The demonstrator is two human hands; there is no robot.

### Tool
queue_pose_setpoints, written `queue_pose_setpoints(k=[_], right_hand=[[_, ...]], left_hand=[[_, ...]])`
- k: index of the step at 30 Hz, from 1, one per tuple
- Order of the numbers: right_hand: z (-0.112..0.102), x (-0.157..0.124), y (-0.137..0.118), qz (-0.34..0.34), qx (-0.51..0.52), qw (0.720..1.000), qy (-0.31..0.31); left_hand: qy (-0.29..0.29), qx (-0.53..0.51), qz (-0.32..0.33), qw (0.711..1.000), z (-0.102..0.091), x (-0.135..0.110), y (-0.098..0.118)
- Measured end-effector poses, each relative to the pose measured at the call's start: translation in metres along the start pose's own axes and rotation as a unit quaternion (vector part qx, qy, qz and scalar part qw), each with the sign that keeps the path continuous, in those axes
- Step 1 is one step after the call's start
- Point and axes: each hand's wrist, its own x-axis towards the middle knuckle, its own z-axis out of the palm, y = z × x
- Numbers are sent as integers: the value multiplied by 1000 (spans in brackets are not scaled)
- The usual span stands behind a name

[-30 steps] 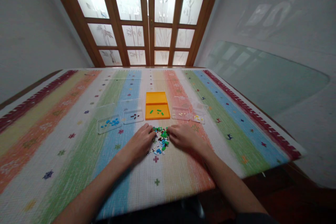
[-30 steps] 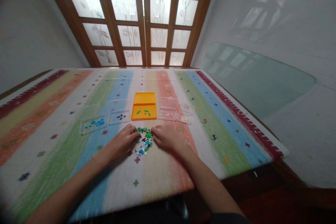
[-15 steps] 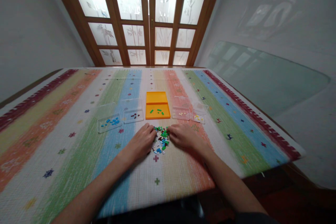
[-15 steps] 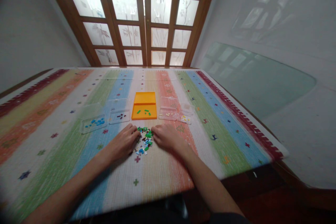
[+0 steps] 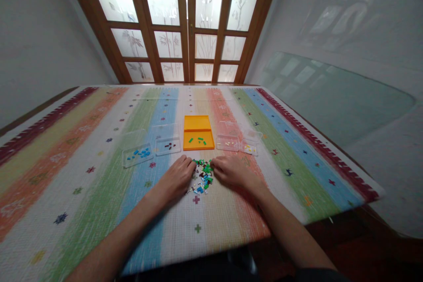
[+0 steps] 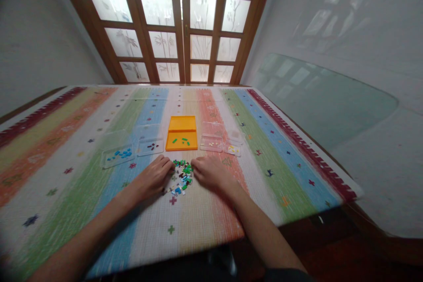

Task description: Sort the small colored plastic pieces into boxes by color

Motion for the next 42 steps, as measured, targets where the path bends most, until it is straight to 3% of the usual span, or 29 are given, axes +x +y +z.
queue_pose_setpoints(k=[5,9,13,16,22,28,42], right_hand=[[-3,0,-1,5,-2,1000,-12],[-2,-1,-1,-1,-7,1000,-3],[-2,-1,-1,0,-9,1000,-2],[-3,-2,-1,0,-3,1000,-3],[-2,-2,0,8,9,1000,-4],[0,-2,2,8,17,1000,-1],[1,-3,3,6,16,1000,14]], left_hand=[[100,-90,-53,989,-28,-8,-29],[166,-87,-175,966,-59,-30,-68],[167,-41,-285,943,-77,-55,-100],[146,-28,-326,934,-77,-66,-113],[104,-36,-326,939,-63,-70,-128],[62,-42,-321,944,-61,-70,-132],[59,-42,-337,939,-68,-78,-129]])
